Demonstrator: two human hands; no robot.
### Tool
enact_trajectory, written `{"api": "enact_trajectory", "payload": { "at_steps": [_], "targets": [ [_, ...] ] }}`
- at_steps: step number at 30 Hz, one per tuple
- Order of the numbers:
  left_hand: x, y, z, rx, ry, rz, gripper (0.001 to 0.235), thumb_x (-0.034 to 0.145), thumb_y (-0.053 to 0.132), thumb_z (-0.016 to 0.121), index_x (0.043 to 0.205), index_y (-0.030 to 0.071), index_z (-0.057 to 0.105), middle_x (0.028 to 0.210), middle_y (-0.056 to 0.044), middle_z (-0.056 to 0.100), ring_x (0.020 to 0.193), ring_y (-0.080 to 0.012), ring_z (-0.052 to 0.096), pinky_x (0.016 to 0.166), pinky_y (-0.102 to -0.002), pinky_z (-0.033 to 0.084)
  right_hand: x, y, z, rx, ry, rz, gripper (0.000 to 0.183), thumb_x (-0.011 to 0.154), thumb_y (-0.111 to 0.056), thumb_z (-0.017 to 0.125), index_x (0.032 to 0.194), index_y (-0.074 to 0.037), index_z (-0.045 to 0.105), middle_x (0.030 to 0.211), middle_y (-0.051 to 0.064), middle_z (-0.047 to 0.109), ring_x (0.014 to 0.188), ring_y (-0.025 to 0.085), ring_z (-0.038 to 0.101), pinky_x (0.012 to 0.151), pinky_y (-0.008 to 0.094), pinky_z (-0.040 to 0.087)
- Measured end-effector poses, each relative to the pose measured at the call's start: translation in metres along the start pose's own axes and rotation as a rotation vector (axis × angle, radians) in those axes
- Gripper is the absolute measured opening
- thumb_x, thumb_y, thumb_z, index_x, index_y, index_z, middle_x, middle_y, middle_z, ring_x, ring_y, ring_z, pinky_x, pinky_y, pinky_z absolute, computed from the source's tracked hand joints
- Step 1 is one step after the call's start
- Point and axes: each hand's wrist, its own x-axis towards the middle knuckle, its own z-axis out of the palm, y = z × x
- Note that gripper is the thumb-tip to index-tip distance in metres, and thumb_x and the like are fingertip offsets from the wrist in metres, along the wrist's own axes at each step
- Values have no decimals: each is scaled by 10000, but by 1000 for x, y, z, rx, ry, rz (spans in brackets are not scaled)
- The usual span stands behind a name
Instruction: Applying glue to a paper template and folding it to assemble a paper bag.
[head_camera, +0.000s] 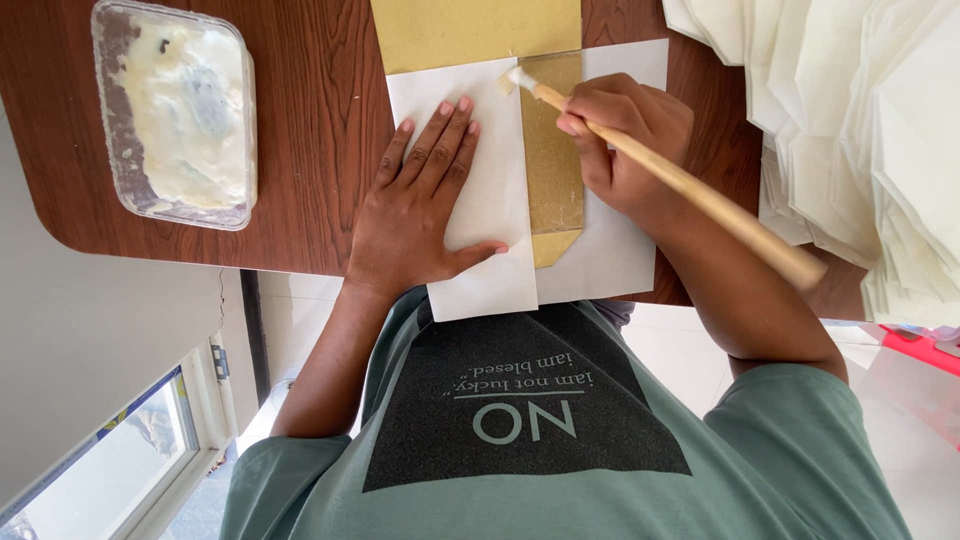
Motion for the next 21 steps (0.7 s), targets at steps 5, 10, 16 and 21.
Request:
{"api": "enact_trajectory", "payload": {
  "at_steps": [5, 10, 16, 21],
  "targets": [
    [-1, -1, 3, 0, -27, -11, 1079, 967, 821, 515, 1627, -8, 313, 1698, -170, 260, 1589, -286, 236, 1311, -478, 180, -33, 23, 16, 107, 216, -239, 211, 1093, -179, 505, 931, -56, 564, 686, 84, 627, 543, 217, 630, 433, 319, 415],
    [-2, -1, 2, 1, -26, -13, 1102, 963, 841, 518, 1627, -11, 302, 1700, -168, 246, 1592, -283, 220, 1318, -478, 181, -16, -12, 5, 483, -118, 123, 464, 1100, -217, 413, 685, -14, 458, 537, 63, 351, 443, 209, 310, 454, 367, 269],
    [-2, -1, 1, 17, -23, 2, 1085, 959, 812, 540, 1625, -15, 315, 1695, -181, 263, 1588, -291, 248, 1305, -482, 197, -15, -4, 10, 84, 100, 250, 294, 1114, -194, 588, 939, 40, 624, 779, 117, 669, 623, 203, 593, 558, 325, 430],
    [-2, 0, 1, 12, -16, -7, 1088, 956, 813, 563, 1626, -5, 308, 1698, -168, 274, 1588, -281, 244, 1309, -471, 179, -26, 13, 17, 269, 254, 83, 178, 1116, -99, 536, 984, 21, 534, 749, 152, 591, 591, 232, 536, 519, 351, 466]
  ]
}}
